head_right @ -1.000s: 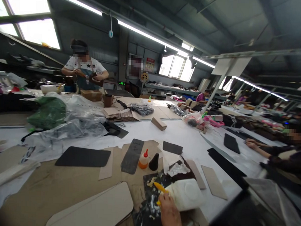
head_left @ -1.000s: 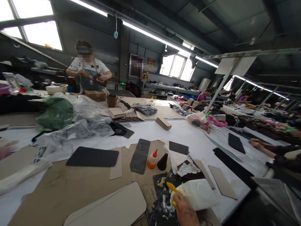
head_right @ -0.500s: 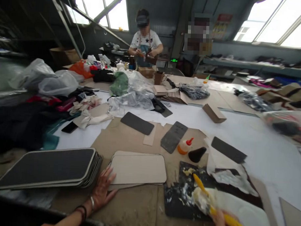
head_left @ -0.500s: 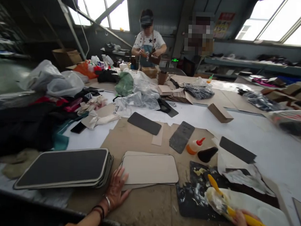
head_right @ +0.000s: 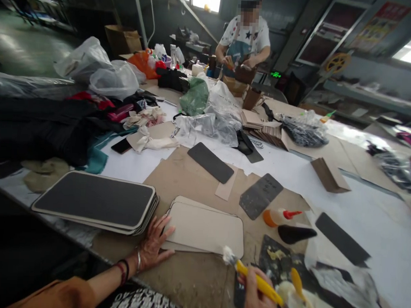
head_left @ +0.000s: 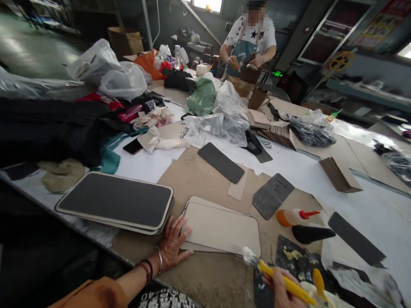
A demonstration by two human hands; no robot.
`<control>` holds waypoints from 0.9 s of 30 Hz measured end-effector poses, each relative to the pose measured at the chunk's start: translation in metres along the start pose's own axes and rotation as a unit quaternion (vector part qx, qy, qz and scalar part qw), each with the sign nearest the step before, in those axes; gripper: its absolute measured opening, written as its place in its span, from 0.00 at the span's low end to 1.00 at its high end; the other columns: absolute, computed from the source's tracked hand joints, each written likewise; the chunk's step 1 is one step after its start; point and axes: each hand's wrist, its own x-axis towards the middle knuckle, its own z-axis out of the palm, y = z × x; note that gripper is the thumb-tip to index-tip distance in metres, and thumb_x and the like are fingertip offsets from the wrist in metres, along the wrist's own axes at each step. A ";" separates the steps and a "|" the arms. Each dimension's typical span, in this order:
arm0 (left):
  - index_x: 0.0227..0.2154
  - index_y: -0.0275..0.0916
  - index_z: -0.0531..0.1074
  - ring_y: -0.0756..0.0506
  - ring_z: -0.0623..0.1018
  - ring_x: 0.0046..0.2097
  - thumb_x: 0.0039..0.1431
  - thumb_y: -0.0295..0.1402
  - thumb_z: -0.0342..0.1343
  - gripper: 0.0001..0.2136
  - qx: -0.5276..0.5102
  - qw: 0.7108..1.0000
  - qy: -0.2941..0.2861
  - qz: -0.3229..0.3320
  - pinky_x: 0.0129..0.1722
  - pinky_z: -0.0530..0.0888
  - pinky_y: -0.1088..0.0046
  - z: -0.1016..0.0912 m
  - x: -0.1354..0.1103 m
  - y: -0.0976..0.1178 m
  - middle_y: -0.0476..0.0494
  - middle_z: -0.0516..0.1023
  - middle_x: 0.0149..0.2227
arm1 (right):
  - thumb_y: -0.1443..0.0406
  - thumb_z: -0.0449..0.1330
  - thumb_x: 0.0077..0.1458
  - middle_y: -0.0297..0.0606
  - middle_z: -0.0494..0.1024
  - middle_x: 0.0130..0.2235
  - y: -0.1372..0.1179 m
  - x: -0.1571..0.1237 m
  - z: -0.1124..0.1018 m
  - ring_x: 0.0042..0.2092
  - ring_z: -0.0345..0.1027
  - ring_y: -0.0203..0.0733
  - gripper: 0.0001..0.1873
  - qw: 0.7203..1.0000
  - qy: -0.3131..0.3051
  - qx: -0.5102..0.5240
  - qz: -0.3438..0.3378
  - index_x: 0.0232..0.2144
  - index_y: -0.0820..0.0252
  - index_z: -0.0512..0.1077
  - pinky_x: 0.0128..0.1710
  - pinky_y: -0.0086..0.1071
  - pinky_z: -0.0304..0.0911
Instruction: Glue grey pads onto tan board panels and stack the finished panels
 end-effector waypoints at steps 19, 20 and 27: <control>0.43 0.41 0.67 0.41 0.65 0.51 0.53 0.32 0.52 0.12 -0.016 0.998 0.039 0.051 0.48 0.62 0.62 -0.014 0.010 -0.004 0.40 0.68 0.47 | 0.47 0.49 0.51 0.44 0.72 0.33 -0.025 0.047 0.057 0.36 0.66 0.45 0.24 0.953 0.105 -0.141 -0.246 0.30 0.63 0.68 0.38 0.37 0.60; 0.42 0.41 0.67 0.41 0.65 0.51 0.53 0.32 0.52 0.12 -0.017 0.998 0.042 0.052 0.48 0.62 0.62 -0.014 0.011 -0.004 0.39 0.68 0.47 | 0.48 0.49 0.51 0.44 0.72 0.33 -0.025 0.046 0.053 0.36 0.66 0.45 0.24 0.951 0.113 -0.146 -0.248 0.30 0.63 0.68 0.38 0.37 0.60; 0.41 0.39 0.66 0.43 0.67 0.49 0.54 0.31 0.52 0.11 -0.031 0.997 0.061 0.041 0.49 0.64 0.62 -0.016 0.006 -0.003 0.41 0.70 0.44 | 0.58 0.50 0.55 0.39 0.71 0.32 -0.051 -0.041 0.138 0.34 0.66 0.39 0.12 0.954 -0.086 -0.010 -0.287 0.31 0.60 0.68 0.35 0.31 0.63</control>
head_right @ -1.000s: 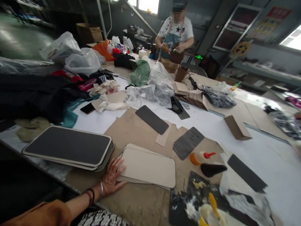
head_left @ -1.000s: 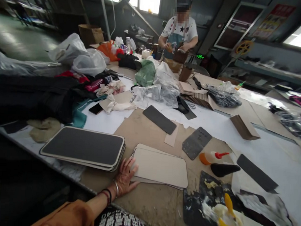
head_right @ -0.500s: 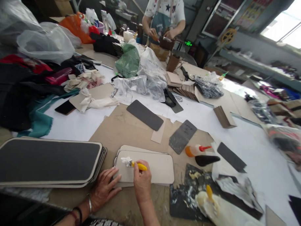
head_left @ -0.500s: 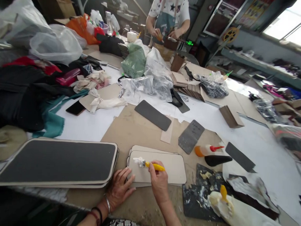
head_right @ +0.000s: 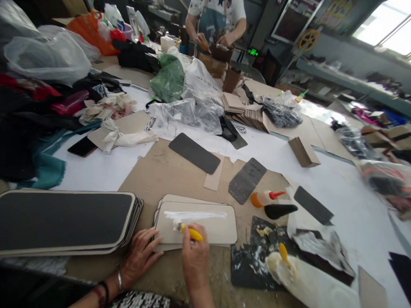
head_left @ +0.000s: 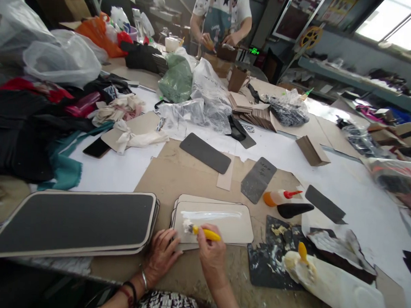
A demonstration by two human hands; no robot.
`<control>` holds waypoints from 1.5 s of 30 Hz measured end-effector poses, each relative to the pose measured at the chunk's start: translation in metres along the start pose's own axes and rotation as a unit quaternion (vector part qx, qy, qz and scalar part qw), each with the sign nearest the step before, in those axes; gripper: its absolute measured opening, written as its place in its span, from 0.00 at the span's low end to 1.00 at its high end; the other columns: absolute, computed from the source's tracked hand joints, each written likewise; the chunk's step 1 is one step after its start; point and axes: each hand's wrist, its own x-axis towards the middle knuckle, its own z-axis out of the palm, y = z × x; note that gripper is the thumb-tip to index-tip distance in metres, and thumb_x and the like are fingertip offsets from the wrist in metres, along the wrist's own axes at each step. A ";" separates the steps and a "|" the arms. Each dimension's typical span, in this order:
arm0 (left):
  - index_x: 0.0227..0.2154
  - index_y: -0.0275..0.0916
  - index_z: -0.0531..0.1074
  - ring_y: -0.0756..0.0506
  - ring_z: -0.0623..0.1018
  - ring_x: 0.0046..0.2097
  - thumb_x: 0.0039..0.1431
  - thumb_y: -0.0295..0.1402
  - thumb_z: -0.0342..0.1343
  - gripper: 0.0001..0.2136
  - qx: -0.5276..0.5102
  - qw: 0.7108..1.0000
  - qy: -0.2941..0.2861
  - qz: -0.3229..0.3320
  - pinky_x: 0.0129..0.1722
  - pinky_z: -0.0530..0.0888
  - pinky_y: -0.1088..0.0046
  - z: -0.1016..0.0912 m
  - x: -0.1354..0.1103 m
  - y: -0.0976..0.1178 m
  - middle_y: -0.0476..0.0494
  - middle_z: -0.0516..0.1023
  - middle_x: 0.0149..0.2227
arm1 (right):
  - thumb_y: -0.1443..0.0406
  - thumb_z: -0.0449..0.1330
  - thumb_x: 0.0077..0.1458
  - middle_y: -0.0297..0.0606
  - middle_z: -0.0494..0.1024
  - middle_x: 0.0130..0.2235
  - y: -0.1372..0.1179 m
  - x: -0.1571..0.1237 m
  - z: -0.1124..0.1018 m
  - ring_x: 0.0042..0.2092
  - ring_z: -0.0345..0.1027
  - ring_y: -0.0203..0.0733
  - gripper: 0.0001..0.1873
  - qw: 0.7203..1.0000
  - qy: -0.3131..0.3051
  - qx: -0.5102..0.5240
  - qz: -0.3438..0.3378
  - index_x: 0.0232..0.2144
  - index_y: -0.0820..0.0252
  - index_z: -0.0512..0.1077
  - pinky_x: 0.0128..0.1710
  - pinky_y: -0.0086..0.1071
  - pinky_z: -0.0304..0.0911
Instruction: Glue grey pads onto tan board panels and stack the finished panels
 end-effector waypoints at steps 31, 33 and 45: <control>0.43 0.41 0.66 0.43 0.66 0.51 0.55 0.28 0.50 0.12 -0.016 1.000 -0.021 -0.004 0.47 0.67 0.64 0.011 -0.009 -0.005 0.42 0.69 0.46 | 0.48 0.48 0.50 0.43 0.73 0.29 0.053 0.048 -0.073 0.33 0.66 0.44 0.23 0.968 0.173 -0.159 0.088 0.30 0.63 0.68 0.35 0.35 0.60; 0.42 0.40 0.66 0.43 0.66 0.51 0.56 0.28 0.50 0.11 -0.010 1.000 -0.017 -0.004 0.46 0.68 0.64 0.010 -0.007 -0.004 0.42 0.69 0.46 | 0.51 0.50 0.51 0.44 0.73 0.31 0.049 0.037 -0.084 0.35 0.66 0.44 0.21 0.964 0.181 -0.182 0.074 0.31 0.63 0.68 0.37 0.36 0.60; 0.40 0.37 0.65 0.44 0.68 0.50 0.55 0.29 0.51 0.09 -0.031 0.999 -0.014 -0.018 0.46 0.70 0.65 0.006 -0.004 -0.003 0.41 0.69 0.44 | 0.52 0.50 0.53 0.42 0.73 0.32 0.049 -0.010 -0.065 0.33 0.67 0.42 0.19 0.983 0.108 -0.140 0.051 0.31 0.62 0.69 0.35 0.34 0.62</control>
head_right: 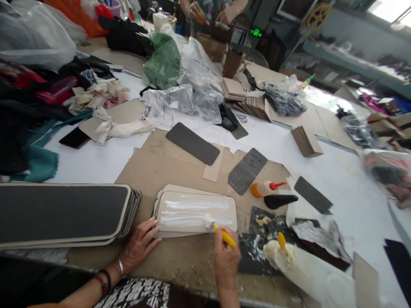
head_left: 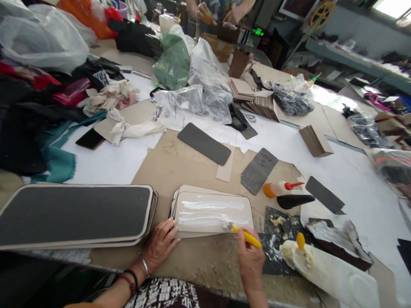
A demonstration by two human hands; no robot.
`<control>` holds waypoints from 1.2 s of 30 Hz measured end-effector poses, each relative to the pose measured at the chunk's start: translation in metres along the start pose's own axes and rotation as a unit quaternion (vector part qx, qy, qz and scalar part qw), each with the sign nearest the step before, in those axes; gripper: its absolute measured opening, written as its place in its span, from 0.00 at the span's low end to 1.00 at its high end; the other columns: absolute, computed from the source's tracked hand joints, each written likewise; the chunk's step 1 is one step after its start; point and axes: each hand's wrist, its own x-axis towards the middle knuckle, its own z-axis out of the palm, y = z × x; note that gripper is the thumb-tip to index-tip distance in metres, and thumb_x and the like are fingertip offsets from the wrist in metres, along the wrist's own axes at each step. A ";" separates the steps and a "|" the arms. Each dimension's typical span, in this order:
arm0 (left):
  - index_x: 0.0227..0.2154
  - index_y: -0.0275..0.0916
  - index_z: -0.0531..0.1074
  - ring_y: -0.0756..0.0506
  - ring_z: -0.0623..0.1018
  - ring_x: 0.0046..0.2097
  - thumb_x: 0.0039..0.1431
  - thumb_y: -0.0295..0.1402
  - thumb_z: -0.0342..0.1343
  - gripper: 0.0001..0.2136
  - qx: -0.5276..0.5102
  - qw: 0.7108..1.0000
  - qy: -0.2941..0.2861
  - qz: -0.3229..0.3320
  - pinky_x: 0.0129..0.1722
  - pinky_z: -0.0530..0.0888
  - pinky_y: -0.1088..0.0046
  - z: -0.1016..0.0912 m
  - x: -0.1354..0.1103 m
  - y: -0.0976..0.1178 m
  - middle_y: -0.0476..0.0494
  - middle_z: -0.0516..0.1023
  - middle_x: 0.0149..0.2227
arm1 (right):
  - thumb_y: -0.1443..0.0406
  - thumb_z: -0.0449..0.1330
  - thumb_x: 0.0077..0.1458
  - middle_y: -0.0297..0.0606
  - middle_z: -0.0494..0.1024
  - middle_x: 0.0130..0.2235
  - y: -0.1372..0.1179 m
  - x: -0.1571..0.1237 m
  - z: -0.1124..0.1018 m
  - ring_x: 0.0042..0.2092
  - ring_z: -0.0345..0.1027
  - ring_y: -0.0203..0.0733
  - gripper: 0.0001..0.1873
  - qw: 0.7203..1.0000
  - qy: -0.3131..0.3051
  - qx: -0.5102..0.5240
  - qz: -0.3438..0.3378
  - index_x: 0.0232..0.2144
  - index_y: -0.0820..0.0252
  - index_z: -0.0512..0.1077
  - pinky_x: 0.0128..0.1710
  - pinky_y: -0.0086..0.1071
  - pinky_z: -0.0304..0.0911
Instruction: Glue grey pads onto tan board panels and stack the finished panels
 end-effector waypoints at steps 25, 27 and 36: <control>0.40 0.36 0.67 0.43 0.67 0.51 0.54 0.26 0.50 0.09 0.019 0.999 -0.010 -0.028 0.48 0.68 0.65 -0.003 0.003 0.008 0.40 0.70 0.44 | 0.47 0.45 0.52 0.45 0.72 0.33 0.009 0.094 -0.043 0.37 0.66 0.47 0.26 0.983 0.027 -0.173 -0.052 0.30 0.62 0.68 0.38 0.37 0.60; 0.39 0.36 0.67 0.43 0.67 0.51 0.54 0.26 0.50 0.09 0.021 0.999 -0.010 -0.038 0.48 0.68 0.65 -0.004 0.006 0.010 0.40 0.70 0.44 | 0.47 0.46 0.51 0.44 0.72 0.33 -0.009 0.107 -0.030 0.36 0.66 0.46 0.24 0.987 0.000 -0.147 -0.063 0.30 0.62 0.68 0.38 0.37 0.60; 0.40 0.37 0.67 0.43 0.67 0.50 0.54 0.33 0.52 0.11 0.025 0.998 -0.018 -0.047 0.49 0.66 0.64 -0.002 0.008 0.007 0.41 0.72 0.44 | 0.51 0.50 0.53 0.38 0.72 0.28 -0.087 0.077 0.083 0.29 0.67 0.39 0.19 0.950 -0.279 0.137 -0.034 0.30 0.61 0.68 0.28 0.28 0.61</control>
